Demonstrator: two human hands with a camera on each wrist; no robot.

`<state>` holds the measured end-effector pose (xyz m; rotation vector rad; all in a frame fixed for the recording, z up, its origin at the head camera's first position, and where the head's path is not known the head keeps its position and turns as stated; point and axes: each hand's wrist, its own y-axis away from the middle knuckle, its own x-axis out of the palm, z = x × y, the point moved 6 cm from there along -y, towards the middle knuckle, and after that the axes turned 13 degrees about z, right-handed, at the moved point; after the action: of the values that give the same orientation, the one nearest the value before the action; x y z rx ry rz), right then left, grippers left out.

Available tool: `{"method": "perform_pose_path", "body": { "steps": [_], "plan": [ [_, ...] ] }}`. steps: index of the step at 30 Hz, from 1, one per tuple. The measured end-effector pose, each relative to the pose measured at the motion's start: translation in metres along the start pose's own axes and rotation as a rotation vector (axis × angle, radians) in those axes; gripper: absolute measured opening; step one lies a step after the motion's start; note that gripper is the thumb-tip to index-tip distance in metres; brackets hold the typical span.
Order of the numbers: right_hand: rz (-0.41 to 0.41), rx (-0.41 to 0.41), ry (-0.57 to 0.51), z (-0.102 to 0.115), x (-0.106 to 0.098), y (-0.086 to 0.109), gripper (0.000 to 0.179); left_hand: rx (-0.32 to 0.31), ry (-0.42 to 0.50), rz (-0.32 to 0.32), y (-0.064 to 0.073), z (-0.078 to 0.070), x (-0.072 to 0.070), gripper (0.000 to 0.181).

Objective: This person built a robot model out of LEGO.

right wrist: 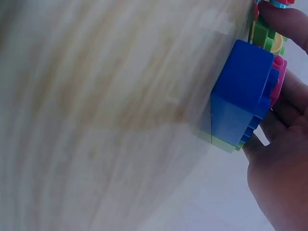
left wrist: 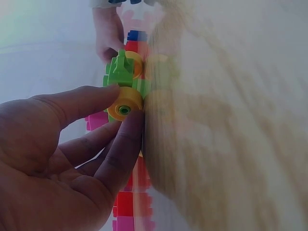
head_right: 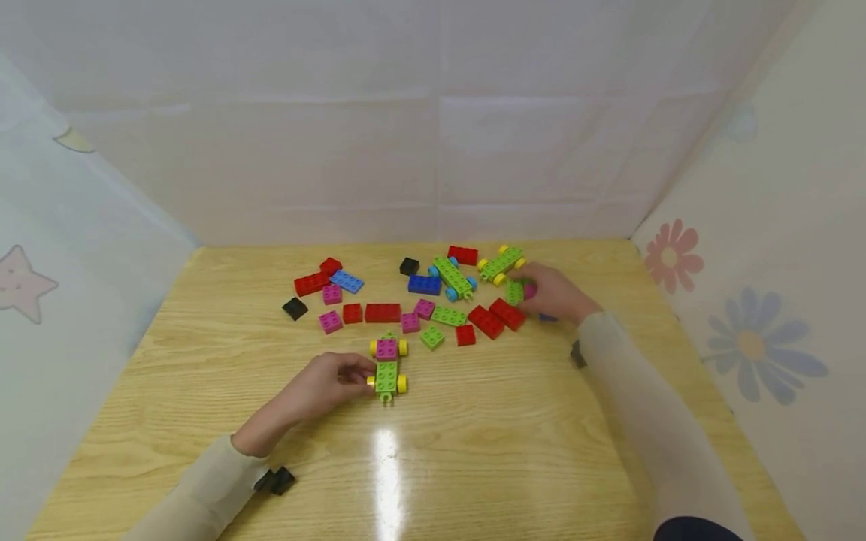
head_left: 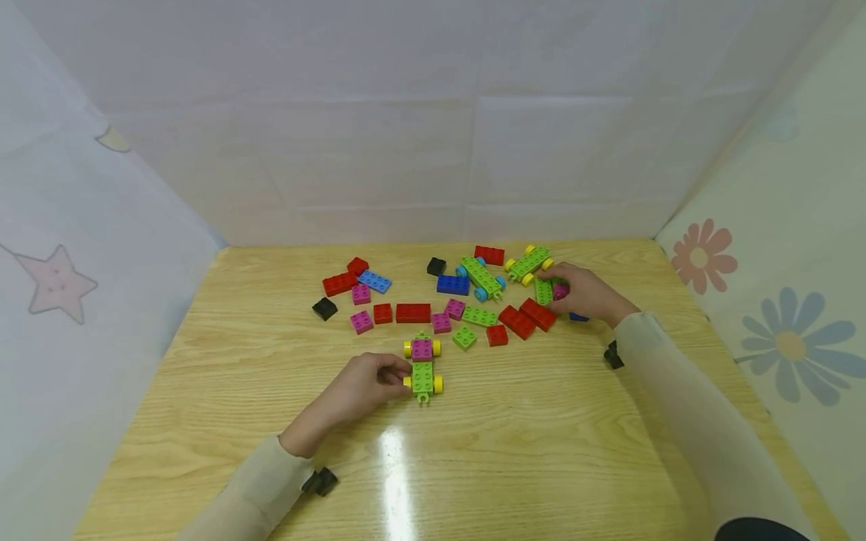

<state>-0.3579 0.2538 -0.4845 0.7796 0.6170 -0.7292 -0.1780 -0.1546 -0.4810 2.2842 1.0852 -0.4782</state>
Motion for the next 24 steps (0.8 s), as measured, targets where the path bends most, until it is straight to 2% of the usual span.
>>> {"method": "perform_pose_path", "body": {
  "steps": [6, 14, 24],
  "plan": [
    [-0.05, 0.006, -0.035, 0.003, -0.006, 0.009, 0.075, -0.009, 0.003, -0.001, 0.0, 0.0, 0.001, 0.03],
    [-0.122, -0.033, -0.081, 0.014, -0.014, 0.014, 0.076, -0.001, 0.008, -0.003, 0.0, 0.0, 0.0, 0.029],
    [-0.107, -0.056, -0.092, 0.033, -0.007, 0.015, 0.074, 0.003, 0.01, -0.002, 0.001, 0.0, 0.0, 0.029]
  ]
}}
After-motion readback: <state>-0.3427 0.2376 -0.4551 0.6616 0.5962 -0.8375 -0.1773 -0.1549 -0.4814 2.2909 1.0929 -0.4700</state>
